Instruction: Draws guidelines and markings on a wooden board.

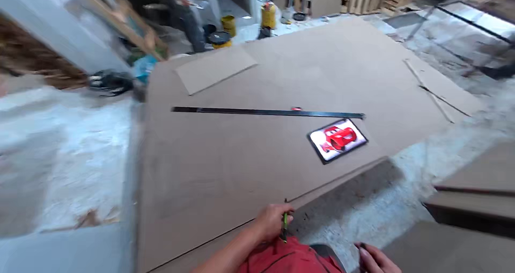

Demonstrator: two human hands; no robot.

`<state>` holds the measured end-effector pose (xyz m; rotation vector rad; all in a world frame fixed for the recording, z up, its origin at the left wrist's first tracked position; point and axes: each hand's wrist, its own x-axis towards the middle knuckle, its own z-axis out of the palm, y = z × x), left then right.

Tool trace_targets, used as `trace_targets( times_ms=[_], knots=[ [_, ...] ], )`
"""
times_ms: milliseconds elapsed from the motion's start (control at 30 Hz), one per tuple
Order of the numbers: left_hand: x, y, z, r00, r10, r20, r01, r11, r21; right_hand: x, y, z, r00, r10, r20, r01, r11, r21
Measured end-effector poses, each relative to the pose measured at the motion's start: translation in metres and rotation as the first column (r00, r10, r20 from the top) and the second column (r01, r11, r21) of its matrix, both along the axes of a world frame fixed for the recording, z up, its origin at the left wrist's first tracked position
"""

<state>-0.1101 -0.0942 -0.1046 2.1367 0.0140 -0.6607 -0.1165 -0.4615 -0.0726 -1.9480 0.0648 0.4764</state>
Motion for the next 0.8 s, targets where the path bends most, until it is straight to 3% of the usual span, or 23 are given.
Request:
trace_targets(
  times_ms=[167,267,433,600,800],
  knots=[
    [0.059,-0.033,0.004,0.989,0.134,0.056,-0.113,0.954,-0.276,0.067,0.009,0.003,0.996,0.085,0.009,-0.084,0.992,-0.092],
    [0.086,-0.052,0.007,0.98,0.195,0.049,-0.166,0.921,-0.352,0.123,0.015,-0.006,0.983,0.18,-0.033,-0.183,0.977,-0.108],
    [0.12,-0.07,0.005,0.938,0.344,0.034,-0.323,0.907,-0.27,0.219,0.023,-0.014,0.905,0.422,-0.05,-0.425,0.901,-0.085],
    [0.151,-0.082,0.012,0.845,0.531,0.065,-0.504,0.832,-0.233,0.305,0.022,-0.013,0.793,0.606,-0.064,-0.609,0.79,-0.072],
    [0.161,-0.105,0.021,0.764,0.645,-0.011,-0.635,0.748,-0.193,0.352,0.021,-0.017,0.669,0.728,-0.149,-0.742,0.667,-0.076]
  ],
)
